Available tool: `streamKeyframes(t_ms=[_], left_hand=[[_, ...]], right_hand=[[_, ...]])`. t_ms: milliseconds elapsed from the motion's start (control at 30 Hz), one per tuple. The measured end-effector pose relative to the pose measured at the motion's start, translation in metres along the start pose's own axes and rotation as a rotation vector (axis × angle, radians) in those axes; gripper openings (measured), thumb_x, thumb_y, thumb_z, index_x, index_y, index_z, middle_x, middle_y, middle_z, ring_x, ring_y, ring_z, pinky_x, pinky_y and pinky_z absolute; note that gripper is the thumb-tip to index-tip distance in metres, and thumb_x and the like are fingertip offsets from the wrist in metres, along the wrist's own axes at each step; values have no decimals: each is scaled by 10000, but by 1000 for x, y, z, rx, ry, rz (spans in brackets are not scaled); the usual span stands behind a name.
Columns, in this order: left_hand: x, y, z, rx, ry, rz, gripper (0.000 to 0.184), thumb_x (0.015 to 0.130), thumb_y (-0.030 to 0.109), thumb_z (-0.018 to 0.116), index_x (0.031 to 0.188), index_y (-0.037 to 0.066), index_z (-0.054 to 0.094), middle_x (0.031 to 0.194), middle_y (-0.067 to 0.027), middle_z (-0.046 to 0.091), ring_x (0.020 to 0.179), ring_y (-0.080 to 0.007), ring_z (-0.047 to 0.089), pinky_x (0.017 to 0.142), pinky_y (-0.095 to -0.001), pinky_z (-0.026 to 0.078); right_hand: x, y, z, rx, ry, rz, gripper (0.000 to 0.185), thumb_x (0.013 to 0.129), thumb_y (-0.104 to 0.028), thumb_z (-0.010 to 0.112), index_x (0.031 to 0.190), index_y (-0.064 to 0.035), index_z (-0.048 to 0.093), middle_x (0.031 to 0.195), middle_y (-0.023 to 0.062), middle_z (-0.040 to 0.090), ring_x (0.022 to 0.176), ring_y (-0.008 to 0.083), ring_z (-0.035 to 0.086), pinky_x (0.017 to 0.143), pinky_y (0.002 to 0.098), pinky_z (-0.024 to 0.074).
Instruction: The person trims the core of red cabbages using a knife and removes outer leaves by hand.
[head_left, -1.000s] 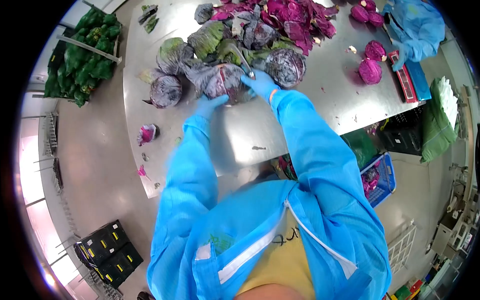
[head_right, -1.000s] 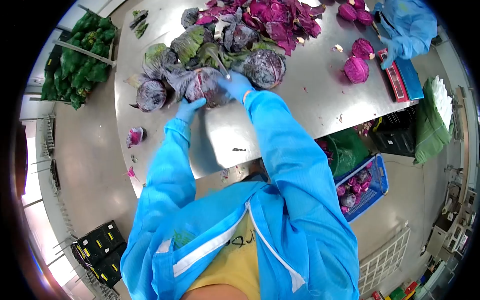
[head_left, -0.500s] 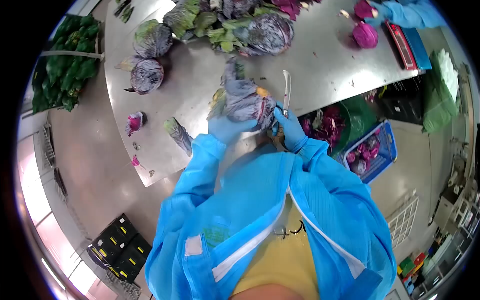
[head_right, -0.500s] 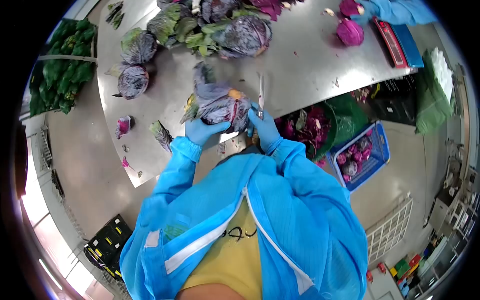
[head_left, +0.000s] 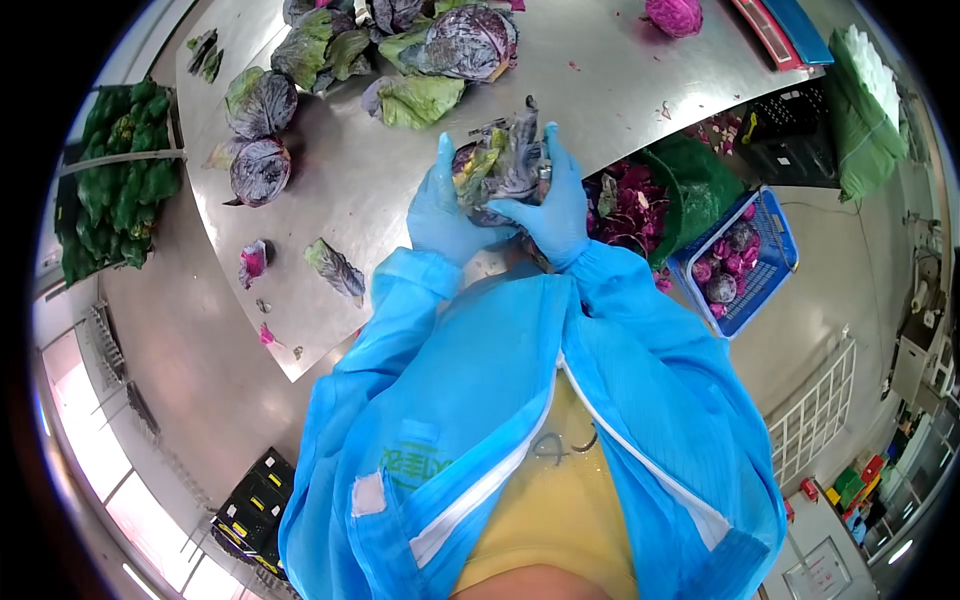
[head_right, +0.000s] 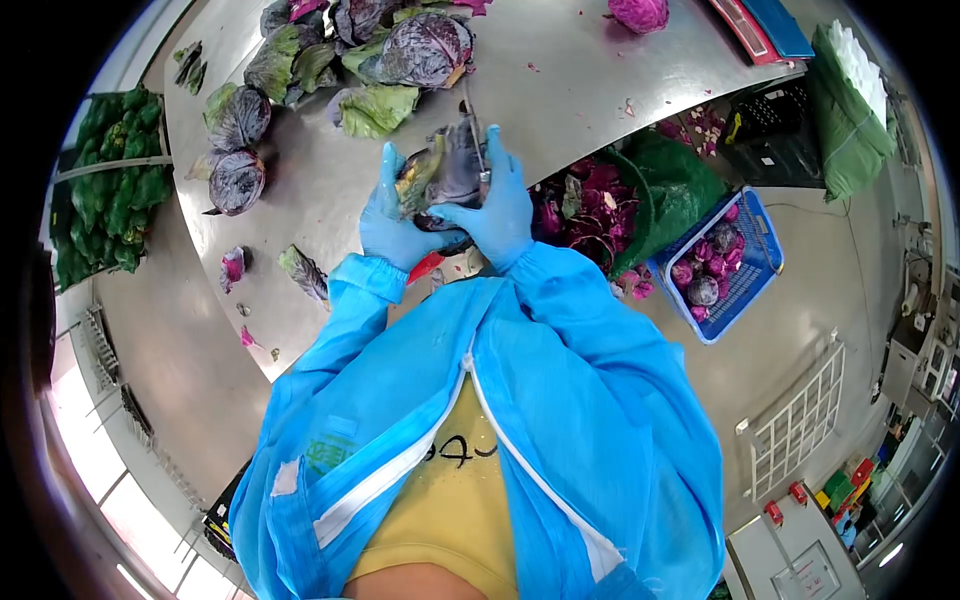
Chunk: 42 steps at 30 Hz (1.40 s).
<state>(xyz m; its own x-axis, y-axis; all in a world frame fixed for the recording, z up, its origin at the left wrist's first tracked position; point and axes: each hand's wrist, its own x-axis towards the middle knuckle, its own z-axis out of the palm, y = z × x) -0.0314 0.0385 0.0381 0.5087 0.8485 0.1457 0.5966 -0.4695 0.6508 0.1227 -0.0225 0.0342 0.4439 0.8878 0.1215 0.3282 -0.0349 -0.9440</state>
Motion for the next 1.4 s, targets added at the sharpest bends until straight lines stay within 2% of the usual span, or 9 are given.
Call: streamKeyframes(t_ms=[200,300,467,533,733,800,933,1167,1400], left_hand=[[3,10,2,101,-10,-129,1430,412,432,888,1470,14,22,1363,-197,449,1179,-349,510,952,-368,452],[13,20,6,156,-25,-146,1415,420,448,878,1467,14,31,1360,-190,455,1158,-354,523,959,-377,447],[12,16,1,213,-67,-194,1388,413,464,878,1467,15,95,1270,-188,512,1135,-350,533,945,-375,450],[6,6,-4,115,-69,-241,1353,417,462,877,1458,11,139,1291,-185,502,1152,-336,529,967,-371,438],[-15,-2,1,77,25,-115,1273,403,439,911,1418,31,261,1316,-164,501,1152,-314,549,965,-381,454],[-17,-1,7,49,44,-99,1276,373,423,910,1417,64,270,1309,-166,497,1156,-325,532,976,-390,439],[-15,-6,8,84,128,118,1203,356,411,900,1388,159,335,1300,-164,477,1146,-348,513,963,-415,435],[-11,6,-2,229,8,120,1023,421,443,880,1303,181,432,1308,-156,443,1132,-348,515,938,-430,446],[0,-1,-32,-108,-113,-71,555,748,304,760,1196,67,532,1135,-166,537,1071,-291,554,924,-372,452]], right_hand=[[21,17,2,66,252,209,374,744,-264,773,932,5,594,696,51,603,612,116,564,576,299,471],[30,43,2,252,363,133,297,758,-219,759,893,-13,593,664,31,573,562,108,523,522,293,442],[47,98,-41,786,476,709,180,772,-110,732,853,-63,578,645,13,549,493,123,516,424,287,400],[35,106,-63,659,365,557,207,774,-134,749,843,-75,563,636,4,536,468,111,484,420,266,381],[-40,133,-112,268,161,618,271,801,-254,738,908,-42,607,683,8,578,493,104,505,451,252,401],[-61,151,-116,-231,247,651,311,840,-277,707,1037,-56,610,763,20,633,531,99,563,477,236,437],[-66,143,-113,-65,408,647,326,863,-271,683,1108,-68,609,800,28,640,579,98,576,509,229,454],[2,4,-31,-86,7,17,556,756,-379,750,1183,-60,590,1003,121,652,870,241,633,812,333,498],[16,3,-10,-136,-181,65,482,754,-444,706,1077,-91,648,961,109,663,873,283,640,750,369,496]])
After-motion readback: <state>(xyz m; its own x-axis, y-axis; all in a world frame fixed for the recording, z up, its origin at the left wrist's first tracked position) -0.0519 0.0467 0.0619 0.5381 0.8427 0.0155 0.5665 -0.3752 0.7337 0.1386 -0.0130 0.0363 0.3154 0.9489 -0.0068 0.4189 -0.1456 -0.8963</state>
